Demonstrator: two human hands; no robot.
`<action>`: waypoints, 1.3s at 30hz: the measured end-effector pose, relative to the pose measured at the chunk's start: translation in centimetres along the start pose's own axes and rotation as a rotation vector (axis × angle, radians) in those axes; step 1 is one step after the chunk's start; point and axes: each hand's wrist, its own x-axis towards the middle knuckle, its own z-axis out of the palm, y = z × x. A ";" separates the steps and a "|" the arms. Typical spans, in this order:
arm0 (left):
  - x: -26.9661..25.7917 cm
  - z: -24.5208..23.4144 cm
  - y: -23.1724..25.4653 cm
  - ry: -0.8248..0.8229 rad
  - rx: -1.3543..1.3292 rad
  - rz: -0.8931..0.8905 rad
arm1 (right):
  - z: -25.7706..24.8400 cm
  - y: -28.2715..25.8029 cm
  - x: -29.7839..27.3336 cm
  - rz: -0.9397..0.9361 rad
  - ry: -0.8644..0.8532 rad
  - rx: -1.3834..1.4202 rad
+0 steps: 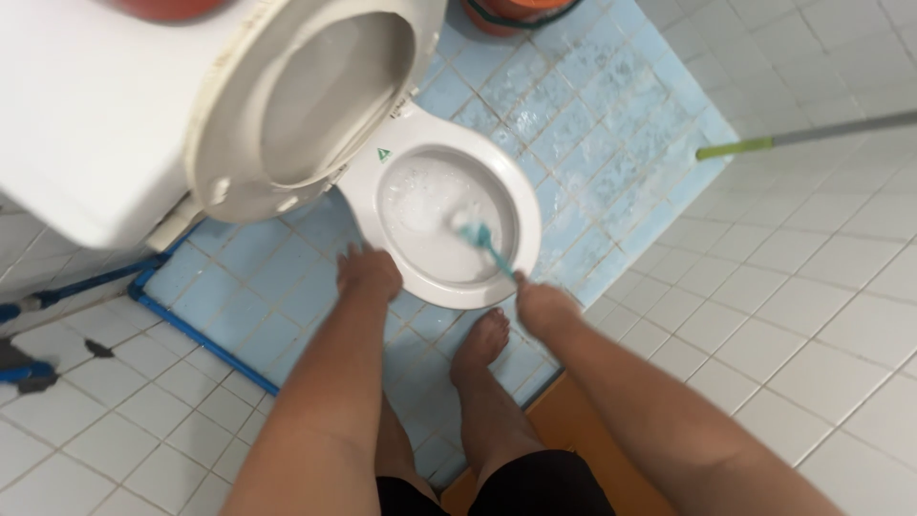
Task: The recorder scrubs the inside of a toilet bowl with a brush and then uses a bidet sprayer to rinse the area.
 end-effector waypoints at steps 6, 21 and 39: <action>-2.5 7.0 1.5 -0.059 -0.340 0.053 | 5.4 -1.2 2.4 -0.198 -0.031 0.471; -8.7 10.3 -3.5 -0.224 -1.285 0.245 | -0.4 -15.2 -10.1 0.017 -0.143 1.292; -4.3 5.8 -22.4 0.107 -1.739 -0.036 | 4.0 -40.6 16.7 -0.001 -0.046 1.465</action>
